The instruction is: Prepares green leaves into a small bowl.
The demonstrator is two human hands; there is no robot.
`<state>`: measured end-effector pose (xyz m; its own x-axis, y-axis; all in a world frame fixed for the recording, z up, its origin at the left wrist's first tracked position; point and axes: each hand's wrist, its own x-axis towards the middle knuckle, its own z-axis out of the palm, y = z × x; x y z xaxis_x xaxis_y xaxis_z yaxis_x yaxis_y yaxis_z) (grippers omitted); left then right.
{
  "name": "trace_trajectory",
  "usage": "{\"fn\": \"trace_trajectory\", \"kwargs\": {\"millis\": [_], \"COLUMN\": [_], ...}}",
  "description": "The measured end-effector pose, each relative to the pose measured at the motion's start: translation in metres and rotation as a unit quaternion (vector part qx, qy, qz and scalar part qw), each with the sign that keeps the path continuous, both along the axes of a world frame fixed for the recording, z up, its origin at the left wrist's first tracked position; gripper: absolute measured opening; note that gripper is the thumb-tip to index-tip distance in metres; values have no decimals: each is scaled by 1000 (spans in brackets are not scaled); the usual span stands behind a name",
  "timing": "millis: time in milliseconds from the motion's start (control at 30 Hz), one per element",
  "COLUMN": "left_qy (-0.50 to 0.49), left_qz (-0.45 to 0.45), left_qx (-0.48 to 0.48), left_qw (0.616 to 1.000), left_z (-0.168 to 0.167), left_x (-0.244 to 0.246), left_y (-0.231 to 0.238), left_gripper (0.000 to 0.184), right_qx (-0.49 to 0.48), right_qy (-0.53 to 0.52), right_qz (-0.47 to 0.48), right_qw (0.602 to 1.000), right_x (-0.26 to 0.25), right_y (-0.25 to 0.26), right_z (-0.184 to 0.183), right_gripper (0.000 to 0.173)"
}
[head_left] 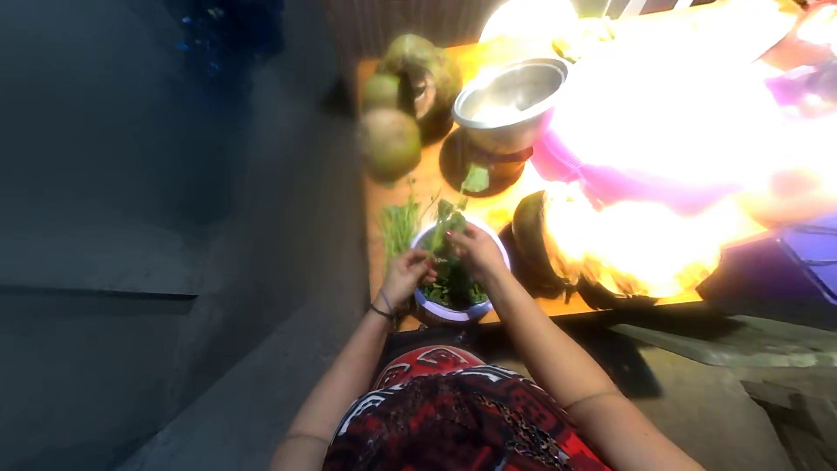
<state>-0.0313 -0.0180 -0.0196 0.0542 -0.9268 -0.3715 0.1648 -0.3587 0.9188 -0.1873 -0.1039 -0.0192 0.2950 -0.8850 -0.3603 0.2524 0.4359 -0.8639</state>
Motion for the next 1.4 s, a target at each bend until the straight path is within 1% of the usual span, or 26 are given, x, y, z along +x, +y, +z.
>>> {"fn": "trace_trajectory", "kwargs": {"millis": [33,100,200,267,367,400,467,533,633,700,767,833,867,933,1000,1067,1133,1167,1200,1233,1300,1333,1367,1400], "left_qy": [3,16,69,93,63,31,-74,-175,-268,-350,-422,-452,-453,-425,-364,-295,-244,-229,-216,-205,-185,-181,-185,-199], "left_qz": [2,19,73,104,94,81,54,36,14,7,7,-4,-7,-16,-19,-12,1,6,11,17,31,37,45,50], "left_qx": [-3,-3,16,25,4,-3,-16,-36,-93,-147,-193,-195,-189,-159,-108,-54,-15,-8,-10,-17,-32,-40,-51,-64], "left_qw": [1000,1000,995,990,994,996,996,983,959,925,886,871,871,891,925,954,970,973,976,978,982,982,981,977], "left_z": [0,1,2,1,0,2,4,3,-3,-7,-10,-10,-10,-8,-4,-2,-1,-1,0,0,0,-2,-3,-5], "left_x": [0,0,0,1,4,4,4,3,3,2,2,0,0,-1,-1,2,4,5,6,6,6,5,5,5], "left_y": [1,3,2,2,3,5,7,8,9,8,9,11,11,13,13,13,13,13,14,15,16,16,17,17], "left_gripper": [21,30,23,19,16,15,19,22,25,25,24,25,25,29,34,36,36,35,35,35,33,33,32,32], "right_qx": [-2,-14,-57,-115,-251,-286,-319,-318,-319,-358,-412,-429,-433,-433,-418,-429,-451,-453,-436,-393,-235,-156,-91,-42], "right_qy": [4,16,49,62,98,120,150,175,224,278,337,386,402,420,440,456,465,447,413,371,274,222,173,136], "right_qz": [-11,-18,-5,9,37,46,75,108,134,159,186,223,238,259,279,275,252,236,219,200,152,113,72,30], "right_qw": [1000,1000,997,991,962,949,933,926,911,877,826,786,770,754,744,730,719,734,769,817,920,956,978,989], "right_x": [2,4,4,1,-3,-5,-7,-8,-7,-7,-6,-4,-2,1,6,11,16,17,19,20,22,24,24,23], "right_y": [2,8,18,23,28,29,30,30,28,27,25,25,26,28,32,36,39,40,40,40,39,37,35,31], "right_z": [1,1,-2,-7,-13,-13,-6,2,7,10,15,20,22,23,27,23,13,8,4,2,0,-3,-6,-8], "right_gripper": [19,18,13,14,17,18,23,29,34,32,22,18,18,20,20,20,21,21,22,21,16,17,19,21]}}
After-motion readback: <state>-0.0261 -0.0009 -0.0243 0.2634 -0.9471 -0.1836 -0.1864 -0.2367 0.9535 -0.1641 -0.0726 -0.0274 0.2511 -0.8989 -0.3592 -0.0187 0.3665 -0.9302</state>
